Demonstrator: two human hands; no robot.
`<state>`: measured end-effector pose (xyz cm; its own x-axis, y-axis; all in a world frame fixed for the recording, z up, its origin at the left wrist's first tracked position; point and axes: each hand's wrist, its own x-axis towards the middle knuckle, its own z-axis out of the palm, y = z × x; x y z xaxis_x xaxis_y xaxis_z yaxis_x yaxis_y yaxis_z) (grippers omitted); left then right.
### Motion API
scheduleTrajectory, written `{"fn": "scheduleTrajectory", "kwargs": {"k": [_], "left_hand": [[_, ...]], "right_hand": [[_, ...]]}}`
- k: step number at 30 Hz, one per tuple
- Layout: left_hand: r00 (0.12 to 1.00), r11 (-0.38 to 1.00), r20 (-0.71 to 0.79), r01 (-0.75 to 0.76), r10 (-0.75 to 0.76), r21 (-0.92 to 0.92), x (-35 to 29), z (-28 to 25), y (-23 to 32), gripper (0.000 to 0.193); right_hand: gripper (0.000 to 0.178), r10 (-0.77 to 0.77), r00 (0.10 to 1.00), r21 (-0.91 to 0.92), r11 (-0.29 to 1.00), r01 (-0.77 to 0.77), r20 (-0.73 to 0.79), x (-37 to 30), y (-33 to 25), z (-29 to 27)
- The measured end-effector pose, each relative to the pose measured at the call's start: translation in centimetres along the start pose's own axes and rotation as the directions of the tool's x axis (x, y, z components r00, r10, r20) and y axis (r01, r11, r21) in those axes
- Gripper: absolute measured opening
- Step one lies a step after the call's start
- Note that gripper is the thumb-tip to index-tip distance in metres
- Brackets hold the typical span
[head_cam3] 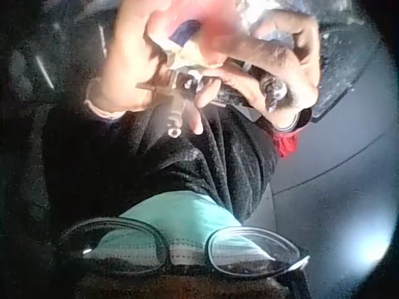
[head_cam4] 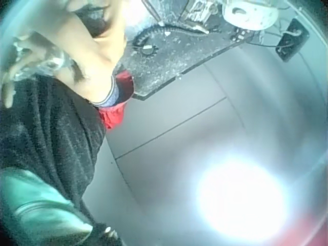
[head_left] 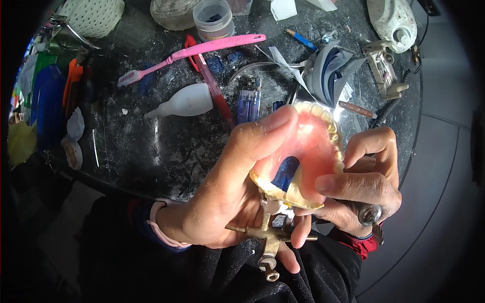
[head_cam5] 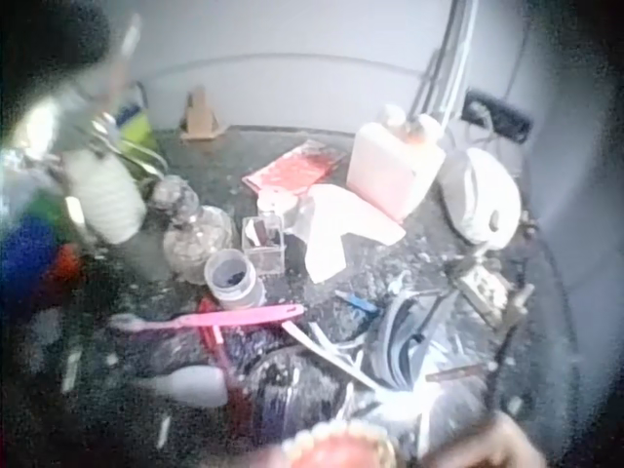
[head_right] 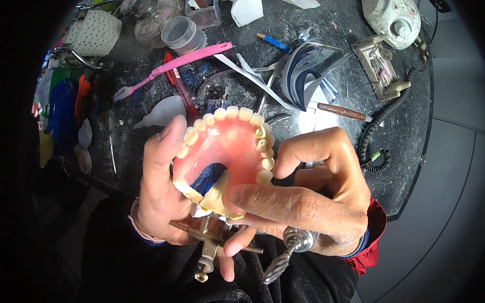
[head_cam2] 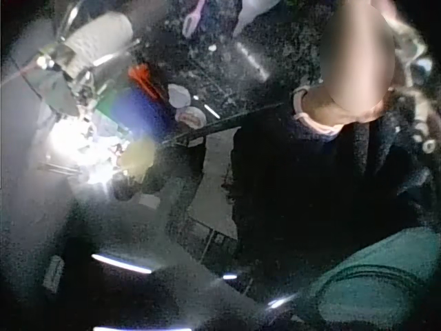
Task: The person grinds a denture using a rotary tool and then fits the denture onto a plaster dental model by hand.
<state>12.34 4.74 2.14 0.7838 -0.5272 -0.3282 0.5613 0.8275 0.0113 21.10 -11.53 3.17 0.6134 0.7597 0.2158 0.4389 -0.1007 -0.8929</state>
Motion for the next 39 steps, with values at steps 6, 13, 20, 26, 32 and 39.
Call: {"fn": "scheduleTrajectory", "kwargs": {"k": [6,13,20,26,32,39], "left_hand": [[1.0,0.999,0.005,-0.001,0.001,-0.047,0.1,0.5,0.3,0.06],[0.994,0.964,-0.108,0.033,-0.005,0.262,0.1,1.4,0.9,0.079],[0.992,0.943,-0.117,0.089,-0.054,0.32,-0.5,1.9,1.3,0.087],[0.98,0.95,-0.16,0.159,-0.119,0.268,-0.5,2.0,1.3,0.09],[0.973,0.927,-0.168,0.206,-0.159,0.314,-0.1,2.1,1.8,0.09],[0.967,0.944,-0.252,0.111,-0.031,0.309,-1.7,2.7,0.9,0.089]], "right_hand": [[0.034,-0.047,0.997,-0.055,0.998,0.043,-0.066,-0.1,0.0,0.0],[0.023,-0.262,0.958,-0.125,0.961,0.247,-0.118,-0.1,0.8,-0.9],[0.029,-0.519,0.772,-0.216,0.855,0.471,-0.367,0.3,1.6,1.8],[0.026,-0.511,0.774,-0.193,0.859,0.474,-0.375,0.0,1.6,2.2],[0.028,-0.554,0.784,-0.134,0.831,0.539,-0.282,-0.2,2.0,1.4],[0.023,-0.569,0.814,-0.151,0.82,0.552,-0.115,0.4,1.1,1.1]]}}
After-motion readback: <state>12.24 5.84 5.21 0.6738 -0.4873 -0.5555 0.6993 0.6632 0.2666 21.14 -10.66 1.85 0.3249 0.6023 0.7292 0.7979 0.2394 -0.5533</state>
